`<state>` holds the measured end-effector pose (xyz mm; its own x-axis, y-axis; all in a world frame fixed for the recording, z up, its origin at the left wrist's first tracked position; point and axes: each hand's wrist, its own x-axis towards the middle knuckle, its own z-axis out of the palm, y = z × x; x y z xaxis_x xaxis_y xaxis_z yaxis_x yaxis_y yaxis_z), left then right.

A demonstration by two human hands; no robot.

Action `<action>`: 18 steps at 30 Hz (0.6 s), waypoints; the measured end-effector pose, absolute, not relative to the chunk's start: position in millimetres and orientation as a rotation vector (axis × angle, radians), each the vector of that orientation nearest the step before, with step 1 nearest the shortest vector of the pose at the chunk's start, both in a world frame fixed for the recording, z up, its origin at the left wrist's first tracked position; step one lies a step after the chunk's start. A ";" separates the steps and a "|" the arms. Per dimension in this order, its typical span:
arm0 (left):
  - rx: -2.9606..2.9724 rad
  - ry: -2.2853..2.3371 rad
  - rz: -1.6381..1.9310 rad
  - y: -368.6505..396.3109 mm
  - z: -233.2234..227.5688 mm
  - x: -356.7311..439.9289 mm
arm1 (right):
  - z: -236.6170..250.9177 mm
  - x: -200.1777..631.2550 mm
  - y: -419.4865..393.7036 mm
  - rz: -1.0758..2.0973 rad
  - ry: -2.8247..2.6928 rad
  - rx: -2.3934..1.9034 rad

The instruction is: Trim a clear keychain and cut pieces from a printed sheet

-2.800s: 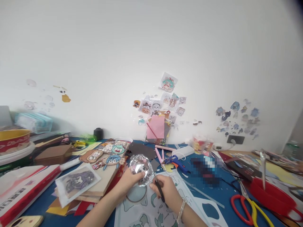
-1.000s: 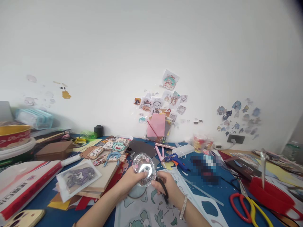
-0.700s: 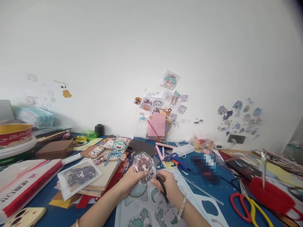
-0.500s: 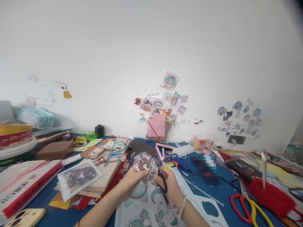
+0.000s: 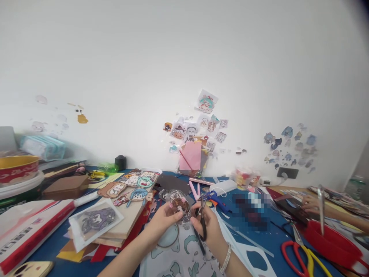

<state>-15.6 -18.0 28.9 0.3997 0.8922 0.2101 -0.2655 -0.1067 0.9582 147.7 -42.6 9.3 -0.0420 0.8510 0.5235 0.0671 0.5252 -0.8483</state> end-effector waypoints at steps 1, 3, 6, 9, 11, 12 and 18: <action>1.319 0.632 1.087 -17.4 27.7 -15.5 | 9.3 147.3 -43.4 0.781 -1.494 -0.816; 1.317 0.611 1.052 -16.9 26.2 -15.2 | 10.7 146.6 -45.8 0.806 -1.480 -0.793; 1.307 0.555 1.036 -19.2 28.1 -14.0 | 16.2 146.0 -51.9 0.827 -1.429 -0.797; 1.272 0.497 1.072 -22.2 31.3 -11.8 | 21.5 146.1 -57.5 0.866 -1.417 -0.806; 1.231 0.480 1.085 -22.2 30.9 -10.5 | 22.3 145.9 -58.7 0.881 -1.424 -0.811; 1.213 0.491 1.078 -21.4 29.9 -10.1 | 21.8 145.5 -58.5 0.881 -1.431 -0.807; 1.145 0.587 1.059 -15.4 24.5 -13.0 | 18.1 141.8 -58.3 0.785 -1.579 -0.815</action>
<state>-13.0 -15.4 24.5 0.4215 0.8978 0.1273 -0.3674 0.0407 0.9292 141.8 -58.3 18.1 -0.1229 0.8415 0.5261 0.0884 0.5373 -0.8388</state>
